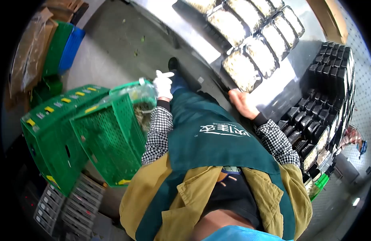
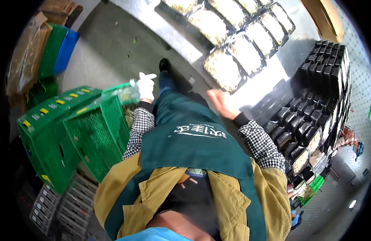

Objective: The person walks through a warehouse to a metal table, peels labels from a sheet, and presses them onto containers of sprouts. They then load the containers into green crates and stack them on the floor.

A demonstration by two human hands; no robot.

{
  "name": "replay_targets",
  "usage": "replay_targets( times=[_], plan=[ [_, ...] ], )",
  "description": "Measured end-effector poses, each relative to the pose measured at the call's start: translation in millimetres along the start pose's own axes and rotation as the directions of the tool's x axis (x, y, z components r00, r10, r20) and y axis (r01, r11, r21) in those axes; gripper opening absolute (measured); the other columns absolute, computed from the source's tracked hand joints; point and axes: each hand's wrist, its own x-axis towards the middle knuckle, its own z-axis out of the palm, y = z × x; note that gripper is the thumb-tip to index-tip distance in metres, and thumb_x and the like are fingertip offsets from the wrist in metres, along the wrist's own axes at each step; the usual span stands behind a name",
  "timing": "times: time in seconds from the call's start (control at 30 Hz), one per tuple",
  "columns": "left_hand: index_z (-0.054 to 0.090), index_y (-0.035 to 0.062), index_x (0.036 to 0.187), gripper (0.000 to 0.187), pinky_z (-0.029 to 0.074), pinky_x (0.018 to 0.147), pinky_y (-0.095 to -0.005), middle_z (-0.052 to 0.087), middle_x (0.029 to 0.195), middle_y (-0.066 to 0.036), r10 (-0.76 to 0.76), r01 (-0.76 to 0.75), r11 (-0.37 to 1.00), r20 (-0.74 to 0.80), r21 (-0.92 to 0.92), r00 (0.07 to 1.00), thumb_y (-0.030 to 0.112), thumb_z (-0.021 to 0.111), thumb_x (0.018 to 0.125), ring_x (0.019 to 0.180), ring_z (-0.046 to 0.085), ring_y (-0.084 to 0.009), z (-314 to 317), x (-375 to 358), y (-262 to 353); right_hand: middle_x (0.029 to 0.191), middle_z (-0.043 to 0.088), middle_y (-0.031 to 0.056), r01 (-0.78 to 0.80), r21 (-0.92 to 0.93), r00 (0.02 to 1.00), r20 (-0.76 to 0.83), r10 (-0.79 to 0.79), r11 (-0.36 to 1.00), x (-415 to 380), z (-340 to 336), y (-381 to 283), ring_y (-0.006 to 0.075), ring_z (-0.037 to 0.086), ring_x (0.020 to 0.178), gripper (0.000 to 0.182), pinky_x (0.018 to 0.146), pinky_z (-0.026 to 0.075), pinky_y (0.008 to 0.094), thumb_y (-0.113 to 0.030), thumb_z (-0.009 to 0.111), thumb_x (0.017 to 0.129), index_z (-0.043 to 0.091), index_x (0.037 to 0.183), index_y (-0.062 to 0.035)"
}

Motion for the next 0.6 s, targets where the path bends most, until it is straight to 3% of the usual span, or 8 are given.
replay_targets(
  times=[0.13,0.17,0.2,0.23,0.4,0.43,0.5,0.6],
  plan=[
    [0.061,-0.0044,0.105,0.051,0.031,0.038,-0.0179,0.061,0.066,-0.005,0.002,-0.004,0.995,0.017,0.103,1.0,0.037,0.032,0.099,0.041,0.041,-0.0068,-10.7,-80.3,-87.7,0.063,0.054,0.0183,-0.071,-0.054,0.941,0.327,0.085,0.996,-49.4,42.6,21.8,0.0311,0.053,0.058,0.038,0.061,0.044,0.0382,-0.027,0.043,0.096,0.054,0.073,0.0003],
    [0.055,-0.0034,0.116,0.042,0.039,0.042,-0.0204,0.066,0.085,-0.012,-0.104,0.124,0.983,0.147,-0.138,0.984,0.029,0.037,0.097,0.049,0.051,-0.0107,-30.1,-85.6,-100.9,0.064,0.054,0.0189,-0.071,-0.068,0.942,0.324,0.089,0.995,-59.8,55.3,40.8,0.0322,0.055,0.06,0.038,0.061,0.044,0.0387,-0.027,0.043,0.096,0.054,0.073,0.0003],
    [0.044,-0.0009,0.129,0.041,0.046,0.049,-0.023,0.065,0.099,-0.015,0.058,-0.058,0.988,0.006,0.141,0.998,0.023,0.042,0.095,0.057,0.056,-0.0139,-22.9,-107.6,-106.5,0.064,0.055,0.0196,-0.076,-0.08,0.944,0.315,0.098,0.994,-69.2,67.7,60.1,0.0333,0.057,0.062,0.038,0.062,0.044,0.0392,-0.027,0.043,0.096,0.055,0.072,0.0003],
    [0.04,-0.0002,0.131,0.043,0.046,0.052,-0.0236,0.065,0.1,-0.014,0.093,-0.094,0.991,0.01,0.1,0.996,0.02,0.043,0.094,0.059,0.056,-0.0139,-32.1,-110.3,-128.6,0.068,0.058,0.0199,-0.118,-0.116,0.933,0.328,0.15,0.986,-74.9,77.0,78.7,0.036,0.059,0.067,0.039,0.064,0.046,0.0394,-0.028,0.043,0.096,0.056,0.074,0.0007],
    [0.027,0.0046,0.14,0.059,0.046,0.062,-0.0222,0.058,0.1,-0.006,-0.022,0.017,0.999,0.111,0.052,0.994,0.012,0.054,0.089,0.069,0.055,-0.0104,-61.2,-134.1,-239.1,0.079,0.063,0.0183,-0.548,-0.142,0.821,0.095,0.562,0.824,-97.2,134.2,221.6,0.0367,0.061,0.078,0.036,0.072,0.047,0.0431,-0.027,0.04,0.094,0.061,0.079,-0.0015],
    [0.028,0.0052,0.14,0.059,0.046,0.064,-0.0223,0.057,0.098,-0.005,-0.128,0.122,0.988,0.057,0.096,0.99,0.012,0.055,0.088,0.069,0.055,-0.0104,-59.0,-144.3,-252.6,0.071,0.059,0.011,-0.441,-0.167,0.886,0.078,0.457,0.882,-115.1,145.2,296.4,0.0266,0.057,0.065,0.034,0.06,0.045,0.0374,-0.031,0.041,0.094,0.06,0.083,-0.0039],
    [0.031,0.0062,0.14,0.056,0.046,0.065,-0.0227,0.057,0.098,-0.005,-0.236,0.235,0.96,-0.01,0.154,0.972,0.01,0.054,0.089,0.069,0.055,-0.012,-70.7,-155.9,-291.9,0.068,0.059,0.0054,-0.532,-0.218,0.846,-0.092,0.525,0.818,-124.0,159.7,370.9,0.0202,0.056,0.056,0.031,0.051,0.045,0.0349,-0.034,0.045,0.093,0.06,0.091,-0.0069],
    [0.037,0.0046,0.135,0.047,0.048,0.061,-0.0225,0.06,0.1,-0.009,-0.381,0.375,0.921,-0.047,-0.105,0.923,0.011,0.051,0.091,0.067,0.058,-0.014,-103.7,-175.2,-351.2,0.085,0.066,0.0118,-0.807,-0.329,0.591,-0.445,0.673,0.491,-134.6,158.0,430.8,0.0305,0.062,0.074,0.031,0.065,0.05,0.0446,-0.034,0.05,0.09,0.062,0.101,-0.0081]
  ],
)
